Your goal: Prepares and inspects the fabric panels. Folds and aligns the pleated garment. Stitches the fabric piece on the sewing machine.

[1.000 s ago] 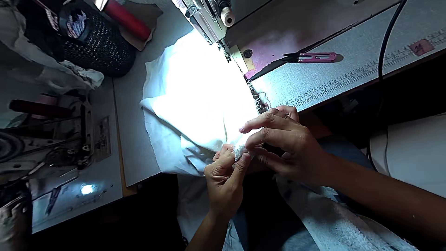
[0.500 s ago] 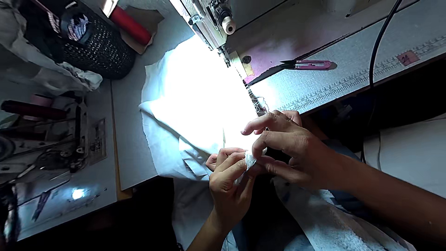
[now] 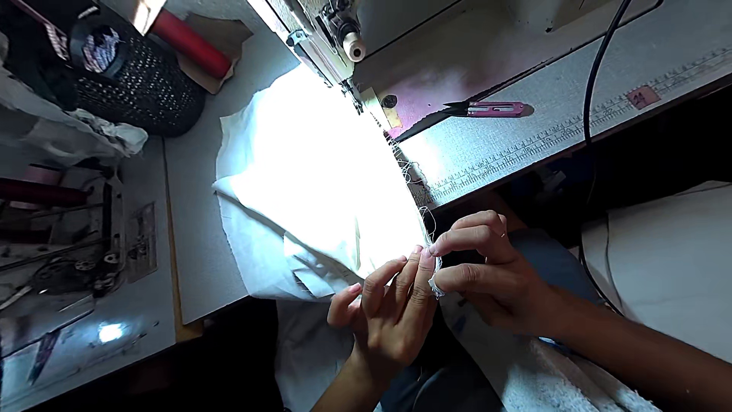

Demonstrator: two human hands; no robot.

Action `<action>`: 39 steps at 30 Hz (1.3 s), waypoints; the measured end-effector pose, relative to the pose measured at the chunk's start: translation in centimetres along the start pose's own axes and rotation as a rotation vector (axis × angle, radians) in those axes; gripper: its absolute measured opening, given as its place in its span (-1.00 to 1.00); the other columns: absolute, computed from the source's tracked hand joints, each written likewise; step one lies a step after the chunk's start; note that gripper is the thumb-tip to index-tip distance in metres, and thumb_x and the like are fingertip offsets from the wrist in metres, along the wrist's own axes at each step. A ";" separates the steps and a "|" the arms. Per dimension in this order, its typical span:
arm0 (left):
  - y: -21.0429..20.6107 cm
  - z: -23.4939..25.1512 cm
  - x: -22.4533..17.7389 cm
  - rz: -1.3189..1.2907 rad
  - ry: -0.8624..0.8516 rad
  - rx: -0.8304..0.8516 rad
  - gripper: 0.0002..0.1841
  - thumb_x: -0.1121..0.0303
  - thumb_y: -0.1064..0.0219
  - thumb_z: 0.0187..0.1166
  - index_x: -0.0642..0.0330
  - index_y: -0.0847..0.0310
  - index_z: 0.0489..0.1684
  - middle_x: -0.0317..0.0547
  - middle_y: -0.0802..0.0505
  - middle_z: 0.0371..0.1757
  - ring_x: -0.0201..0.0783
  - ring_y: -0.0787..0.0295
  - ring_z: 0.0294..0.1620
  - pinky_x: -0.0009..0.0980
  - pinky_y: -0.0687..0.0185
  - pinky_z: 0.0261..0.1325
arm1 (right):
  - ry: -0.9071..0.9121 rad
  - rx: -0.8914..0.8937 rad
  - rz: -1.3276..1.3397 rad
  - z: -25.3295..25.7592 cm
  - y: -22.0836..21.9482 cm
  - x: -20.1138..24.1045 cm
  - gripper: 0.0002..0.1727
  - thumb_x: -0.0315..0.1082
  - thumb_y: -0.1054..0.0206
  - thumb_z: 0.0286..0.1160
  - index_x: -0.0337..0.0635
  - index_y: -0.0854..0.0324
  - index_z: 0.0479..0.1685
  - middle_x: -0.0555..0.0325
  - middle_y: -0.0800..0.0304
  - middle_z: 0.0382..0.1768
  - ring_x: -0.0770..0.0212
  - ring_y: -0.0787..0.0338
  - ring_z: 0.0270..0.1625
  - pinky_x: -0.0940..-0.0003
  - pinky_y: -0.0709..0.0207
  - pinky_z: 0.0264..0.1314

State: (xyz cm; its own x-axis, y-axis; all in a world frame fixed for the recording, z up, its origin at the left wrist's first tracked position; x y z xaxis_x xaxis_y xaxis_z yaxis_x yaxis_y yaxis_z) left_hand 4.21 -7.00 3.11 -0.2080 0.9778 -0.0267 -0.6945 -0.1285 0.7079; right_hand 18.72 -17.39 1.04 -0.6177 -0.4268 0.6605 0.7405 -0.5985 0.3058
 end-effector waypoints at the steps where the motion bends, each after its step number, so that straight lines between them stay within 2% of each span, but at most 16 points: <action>1: -0.2 0.0 -0.1 0.026 -0.015 -0.015 -0.88 0.24 -0.33 0.67 -0.05 -0.78 -0.09 -0.40 -0.93 0.02 -0.48 -0.63 0.31 -0.27 0.10 0.60 | 0.006 0.005 -0.007 -0.2 0.0 -0.1 -0.75 -0.38 -0.11 0.72 0.11 -0.72 0.03 0.30 -0.62 0.27 0.30 -0.41 0.46 0.21 -0.08 0.54; 4: -1.0 -0.3 -0.2 0.052 -0.031 -0.057 -0.90 0.28 -0.33 0.66 -0.06 -0.77 -0.22 -0.38 -0.93 0.00 -0.46 -0.63 0.31 -0.24 0.11 0.60 | 0.024 0.018 -0.019 -0.4 -0.2 -0.5 -0.72 -0.42 -0.11 0.70 0.10 -0.71 0.08 0.29 -0.66 0.29 0.29 -0.43 0.45 0.20 -0.06 0.52; 7: -1.3 -0.4 -0.4 0.049 -0.027 -0.067 -0.88 0.32 -0.30 0.67 -0.05 -0.74 -0.28 -0.37 -0.93 -0.01 -0.45 -0.63 0.30 -0.24 0.09 0.57 | 0.029 0.005 -0.015 -0.5 -0.3 -0.6 -0.74 -0.44 -0.14 0.69 0.05 -0.72 0.05 0.22 -0.73 0.20 0.29 -0.53 0.42 0.19 -0.11 0.54; 11: -1.4 -0.5 -0.5 0.021 -0.013 -0.028 -0.86 0.31 -0.28 0.70 -0.05 -0.76 -0.23 -0.39 -0.92 0.04 -0.44 -0.59 0.35 -0.23 0.11 0.58 | 0.027 -0.026 -0.034 -0.8 -0.3 -0.9 -0.86 -0.33 -0.15 0.79 -0.05 -0.62 0.05 0.22 -0.80 0.12 0.40 -0.63 0.42 0.18 -0.13 0.70; 14: -1.4 -0.4 -0.3 -0.009 -0.002 0.000 -0.85 0.33 -0.25 0.70 -0.05 -0.72 -0.24 -0.40 -0.91 0.03 -0.45 -0.57 0.37 -0.24 0.13 0.59 | 0.013 -0.003 0.022 -0.7 0.2 -1.4 -0.78 -0.36 -0.18 0.77 -0.12 -0.69 0.19 0.19 -0.85 0.14 0.41 -0.69 0.38 0.21 -0.20 0.71; 16: -1.3 -0.4 -0.2 -0.039 0.020 0.030 -0.84 0.32 -0.23 0.73 -0.06 -0.74 -0.19 -0.42 -0.91 0.05 -0.47 -0.56 0.39 -0.24 0.14 0.60 | 0.045 0.008 0.068 -0.8 0.3 -1.8 -0.77 -0.46 -0.22 0.68 -0.15 -0.79 0.10 0.12 -0.89 0.13 0.30 -0.73 0.39 0.16 -0.28 0.71; 19: -1.1 -0.6 0.0 -0.067 0.040 0.049 -0.83 0.32 -0.22 0.74 -0.06 -0.78 -0.14 -0.43 -0.91 0.05 -0.48 -0.58 0.37 -0.23 0.13 0.59 | 0.085 -0.034 0.125 -0.9 0.2 -2.2 -0.81 -0.51 -0.32 0.59 -0.20 -0.86 -0.04 0.04 -0.93 0.07 0.20 -0.79 0.34 0.13 -0.37 0.65; 23: -0.9 -1.2 0.5 -0.069 0.038 0.088 -0.82 0.30 -0.22 0.73 -0.07 -0.79 -0.13 -0.42 -0.90 0.05 -0.46 -0.57 0.36 -0.24 0.12 0.58 | 0.088 -0.051 0.121 -1.3 -0.7 -2.1 -0.81 -0.50 -0.27 0.63 -0.22 -0.83 -0.06 0.02 -0.93 0.07 0.19 -0.79 0.36 0.13 -0.37 0.66; 26: -0.9 -1.8 1.6 -0.008 0.019 0.106 -0.83 0.18 -0.31 0.69 -0.06 -0.83 -0.09 -0.33 -0.93 0.00 -0.41 -0.69 0.28 -0.22 0.01 0.59 | 0.084 -0.012 0.097 -2.0 -1.3 -2.2 -0.79 -0.52 -0.20 0.66 -0.24 -0.79 -0.03 0.01 -0.92 0.13 0.18 -0.77 0.41 0.10 -0.29 0.75; 29: 0.1 -2.1 3.8 0.192 -0.002 0.181 -0.69 -0.04 -0.32 0.59 -0.10 -0.86 -0.02 -0.30 -0.92 -0.08 -0.31 -0.73 0.16 -0.17 -0.03 0.54 | 0.125 0.063 -0.025 -2.8 -1.6 -2.6 -0.77 -0.52 -0.16 0.65 -0.22 -0.76 0.01 0.03 -0.93 0.06 0.16 -0.78 0.40 0.04 -0.20 0.79; 34: 2.2 -3.3 6.3 0.380 0.016 0.246 -0.79 0.08 -0.36 0.56 -0.16 -0.92 -0.17 -0.27 -0.86 -0.27 -0.15 -0.62 0.02 -0.14 -0.03 0.34 | 0.169 0.097 -0.200 -3.5 -2.2 -3.0 -0.77 -0.44 -0.14 0.71 -0.11 -0.75 0.03 0.13 -0.93 0.07 0.22 -0.75 0.42 0.01 -0.05 0.85; 36: 3.2 -3.7 6.4 0.432 0.076 0.282 -0.77 0.06 -0.37 0.51 -0.15 -0.95 -0.24 -0.19 -0.84 -0.32 -0.06 -0.61 -0.08 -0.07 -0.07 0.25 | 0.154 0.059 -0.207 -3.7 -3.1 -3.0 -0.76 -0.43 -0.15 0.68 -0.07 -0.77 0.00 0.17 -0.94 0.06 0.26 -0.76 0.41 -0.02 -0.03 0.82; 38: 4.3 -3.7 6.2 0.457 0.195 0.375 -0.62 -0.12 -0.32 0.45 -0.13 -0.96 -0.15 -0.05 -0.82 -0.30 0.05 -0.61 -0.12 0.06 -0.11 0.19 | 0.134 0.045 -0.209 -3.9 -3.6 -3.0 -0.75 -0.43 -0.15 0.68 -0.03 -0.78 0.00 0.20 -0.95 0.05 0.28 -0.75 0.41 -0.02 -0.03 0.78; 39: 4.8 -3.6 5.9 0.446 0.258 0.426 -0.48 -0.24 -0.29 0.42 -0.03 -0.95 -0.08 0.05 -0.82 -0.29 0.10 -0.63 -0.19 0.13 -0.18 0.12 | 0.129 0.045 -0.211 -3.8 -3.7 -2.9 -0.74 -0.43 -0.15 0.67 -0.03 -0.77 0.00 0.21 -0.94 0.05 0.29 -0.75 0.41 -0.02 -0.04 0.76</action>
State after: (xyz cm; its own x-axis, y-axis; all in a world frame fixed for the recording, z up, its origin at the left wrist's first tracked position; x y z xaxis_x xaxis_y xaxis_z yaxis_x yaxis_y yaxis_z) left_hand -2.81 -2.42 3.85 -0.6069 0.7684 0.2030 -0.1823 -0.3832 0.9055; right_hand 16.78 -16.55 -4.65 -0.7863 -0.3803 0.4870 0.6010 -0.6537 0.4598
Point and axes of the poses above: each hand's wrist, its own z-axis towards the middle knuckle, its own y-axis out of the back of the hand, x = y × z, the point moved 2 cm from there along z, towards the middle knuckle
